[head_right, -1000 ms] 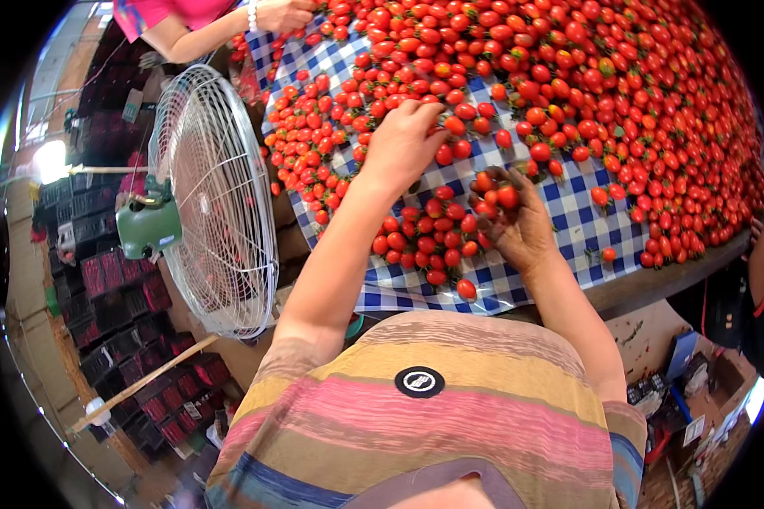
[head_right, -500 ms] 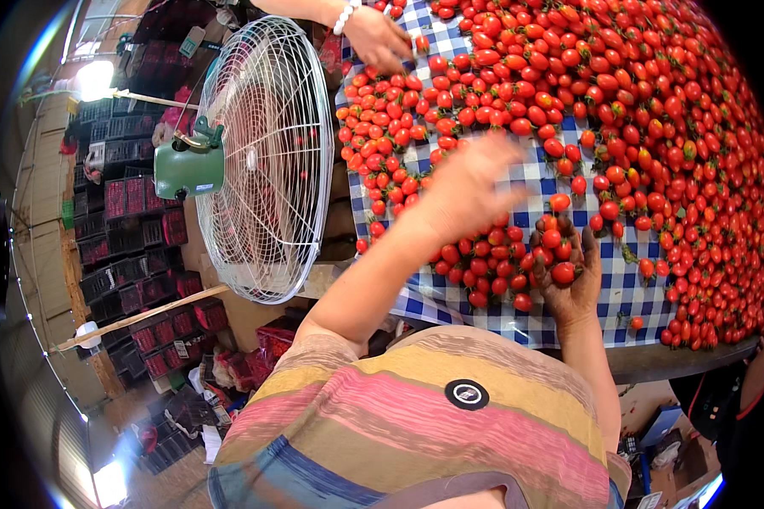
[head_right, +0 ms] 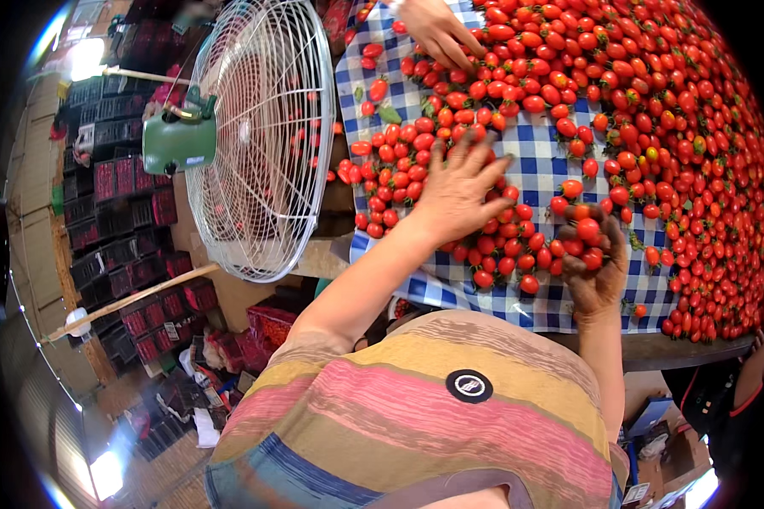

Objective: The person sorts through a large pile of small tomatoes on a table by hand, picking individual ones and grouping them.

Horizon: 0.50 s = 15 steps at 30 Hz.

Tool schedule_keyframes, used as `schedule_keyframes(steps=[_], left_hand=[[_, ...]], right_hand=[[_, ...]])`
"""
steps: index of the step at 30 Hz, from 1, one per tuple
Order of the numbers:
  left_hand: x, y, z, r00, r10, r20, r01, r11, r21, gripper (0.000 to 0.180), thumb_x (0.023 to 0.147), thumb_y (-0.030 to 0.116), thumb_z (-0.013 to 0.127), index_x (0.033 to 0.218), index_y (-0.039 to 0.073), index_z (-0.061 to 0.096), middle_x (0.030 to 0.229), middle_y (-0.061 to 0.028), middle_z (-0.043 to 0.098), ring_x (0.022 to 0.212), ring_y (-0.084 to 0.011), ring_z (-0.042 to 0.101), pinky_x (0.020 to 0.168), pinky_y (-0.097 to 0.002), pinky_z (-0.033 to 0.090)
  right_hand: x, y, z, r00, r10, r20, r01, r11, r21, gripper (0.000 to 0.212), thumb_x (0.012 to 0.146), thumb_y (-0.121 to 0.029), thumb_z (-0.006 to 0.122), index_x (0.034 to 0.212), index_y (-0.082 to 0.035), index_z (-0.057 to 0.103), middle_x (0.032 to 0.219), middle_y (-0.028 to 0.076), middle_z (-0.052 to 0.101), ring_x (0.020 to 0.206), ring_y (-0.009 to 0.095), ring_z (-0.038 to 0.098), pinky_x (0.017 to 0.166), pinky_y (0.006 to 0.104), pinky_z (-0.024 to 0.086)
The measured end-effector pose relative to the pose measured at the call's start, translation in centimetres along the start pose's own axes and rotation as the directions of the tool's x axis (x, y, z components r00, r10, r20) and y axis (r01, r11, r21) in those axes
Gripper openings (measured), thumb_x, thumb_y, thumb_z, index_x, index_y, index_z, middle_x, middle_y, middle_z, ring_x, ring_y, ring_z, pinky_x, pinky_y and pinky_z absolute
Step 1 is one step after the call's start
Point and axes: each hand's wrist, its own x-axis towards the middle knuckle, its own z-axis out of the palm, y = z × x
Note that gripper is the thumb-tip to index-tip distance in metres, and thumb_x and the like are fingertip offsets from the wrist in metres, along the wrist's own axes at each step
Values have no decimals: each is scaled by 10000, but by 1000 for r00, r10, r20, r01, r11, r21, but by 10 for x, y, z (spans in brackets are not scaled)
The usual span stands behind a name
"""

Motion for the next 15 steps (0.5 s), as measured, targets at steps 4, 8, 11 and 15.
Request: schedule_keyframes(steps=[4,8,11,15], left_hand=[[-17,-43,8,983,-110,-147,134,978,161,668,890,599,604,1434,219,525,1636,-138,260,1518,-354,201,1189,-647,111],[-70,-95,-28,883,-468,-15,459,859,224,664,924,556,593,1474,200,488,1612,-155,295,1489,-405,235,1161,-687,142],[-73,-66,-37,931,-308,-197,356,886,297,600,895,440,686,1368,95,555,1471,-224,453,1398,-427,380,1086,-617,334],[-44,58,-12,967,250,-50,-255,949,-184,489,693,320,846,1114,129,686,1225,-125,588,1247,-355,509,1051,-574,373]], right_hand=[[-75,-36,13,979,-161,121,176,977,-123,301,1027,-264,546,1267,-82,538,1262,123,433,930,172,465,480,215,459],[-207,-69,-27,902,-404,152,429,881,-199,205,1008,-211,558,1175,-97,525,1229,142,429,883,188,457,415,195,465],[-283,-46,-59,843,-538,17,524,813,-255,312,1004,-240,573,1259,-67,527,1355,170,441,1023,233,534,556,267,564],[-313,-35,-118,692,-663,-285,578,745,-333,345,1003,-246,577,1285,-56,521,1375,174,451,1062,248,544,612,289,575]])
